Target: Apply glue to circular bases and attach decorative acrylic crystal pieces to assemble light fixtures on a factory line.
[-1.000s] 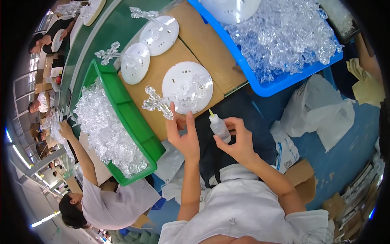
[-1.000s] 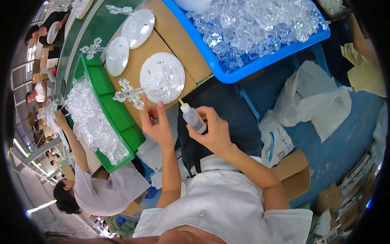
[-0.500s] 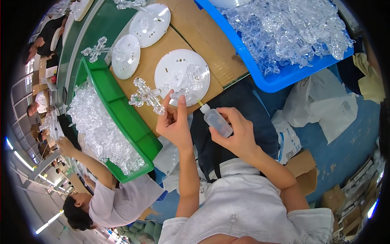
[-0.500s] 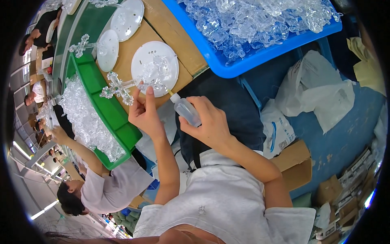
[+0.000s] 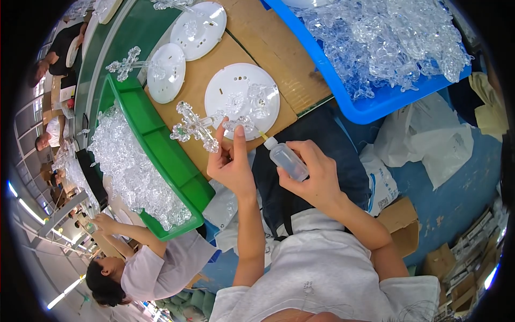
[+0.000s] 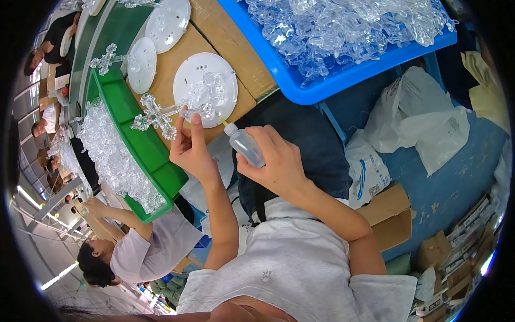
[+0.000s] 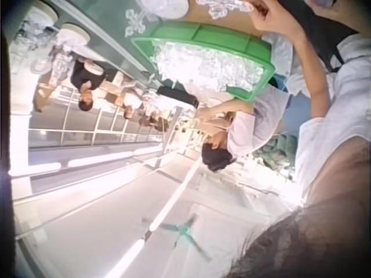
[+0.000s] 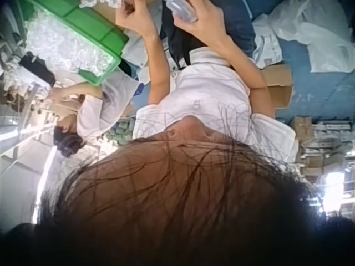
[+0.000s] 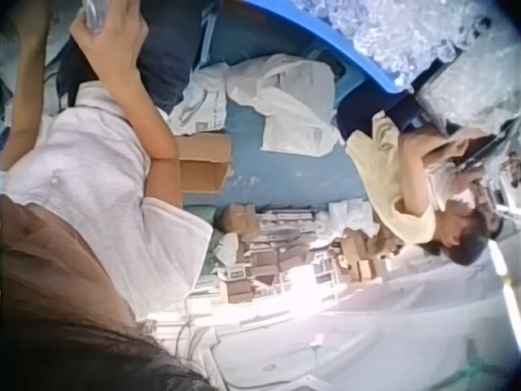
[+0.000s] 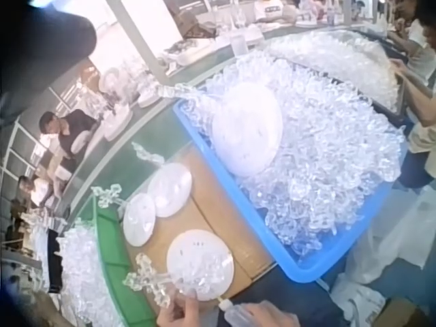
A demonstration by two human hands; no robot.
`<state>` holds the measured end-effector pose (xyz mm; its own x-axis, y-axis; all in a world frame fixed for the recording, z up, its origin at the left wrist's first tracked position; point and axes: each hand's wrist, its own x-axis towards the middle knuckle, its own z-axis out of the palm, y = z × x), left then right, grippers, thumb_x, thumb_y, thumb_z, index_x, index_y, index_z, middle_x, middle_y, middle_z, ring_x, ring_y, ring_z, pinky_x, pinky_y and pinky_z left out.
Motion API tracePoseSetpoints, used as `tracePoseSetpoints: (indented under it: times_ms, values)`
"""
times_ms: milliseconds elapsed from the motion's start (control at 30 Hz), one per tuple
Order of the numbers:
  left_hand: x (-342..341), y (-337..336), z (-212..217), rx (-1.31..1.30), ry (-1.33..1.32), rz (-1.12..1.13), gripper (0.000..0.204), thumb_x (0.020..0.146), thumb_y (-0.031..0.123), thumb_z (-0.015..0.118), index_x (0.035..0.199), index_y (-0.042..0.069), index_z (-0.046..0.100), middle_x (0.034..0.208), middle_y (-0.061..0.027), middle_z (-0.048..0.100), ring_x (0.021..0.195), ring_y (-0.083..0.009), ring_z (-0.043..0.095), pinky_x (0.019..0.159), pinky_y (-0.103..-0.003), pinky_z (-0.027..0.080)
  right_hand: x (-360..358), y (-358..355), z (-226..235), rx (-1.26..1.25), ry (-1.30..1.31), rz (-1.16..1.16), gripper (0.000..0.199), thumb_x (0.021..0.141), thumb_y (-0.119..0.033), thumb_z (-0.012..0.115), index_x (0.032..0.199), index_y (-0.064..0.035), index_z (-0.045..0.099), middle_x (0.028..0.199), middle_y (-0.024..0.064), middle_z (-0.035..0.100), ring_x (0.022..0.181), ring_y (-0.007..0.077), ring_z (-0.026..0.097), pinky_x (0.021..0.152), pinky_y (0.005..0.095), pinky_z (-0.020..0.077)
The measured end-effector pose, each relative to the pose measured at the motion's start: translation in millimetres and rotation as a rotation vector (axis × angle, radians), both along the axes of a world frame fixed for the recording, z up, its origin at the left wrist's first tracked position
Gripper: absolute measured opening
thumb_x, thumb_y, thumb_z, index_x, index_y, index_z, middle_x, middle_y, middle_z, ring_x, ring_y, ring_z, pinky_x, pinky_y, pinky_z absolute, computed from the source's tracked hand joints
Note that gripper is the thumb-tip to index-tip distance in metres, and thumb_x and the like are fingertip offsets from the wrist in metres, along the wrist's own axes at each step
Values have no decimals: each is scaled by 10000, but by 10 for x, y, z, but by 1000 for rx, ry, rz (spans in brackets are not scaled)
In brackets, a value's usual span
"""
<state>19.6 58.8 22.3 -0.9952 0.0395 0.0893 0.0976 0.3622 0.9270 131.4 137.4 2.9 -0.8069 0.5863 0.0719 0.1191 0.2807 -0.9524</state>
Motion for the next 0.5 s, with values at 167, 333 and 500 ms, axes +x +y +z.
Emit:
tracePoseSetpoints:
  times_ms: [167, 333, 500]
  values:
    - [13, -7, -12, 10, -8, -2, 298, 813, 34, 710, 1103, -10, 662, 615, 112, 339, 541, 7, 256, 486, -186, 179, 8, -10, -8, 4, 1, -3, 401, 675, -124, 715, 1035, -53, 551, 881, 91, 581, 687, 288, 622, 564, 352, 527]
    - [29, 3, -19, 29, -27, -7, 310, 814, 30, 710, 1116, -11, 655, 620, 113, 345, 536, 10, 252, 482, -183, 176, 15, -18, -33, 6, 2, -4, 400, 674, -125, 715, 1031, -51, 551, 880, 93, 580, 691, 289, 623, 565, 351, 527]
    - [26, 3, -18, 38, -12, -13, 309, 816, 27, 709, 1117, -12, 653, 625, 112, 356, 534, 11, 253, 479, -183, 175, 16, -20, -42, 7, 17, -4, 395, 676, -124, 712, 1029, -50, 552, 880, 97, 580, 698, 288, 625, 573, 355, 529]
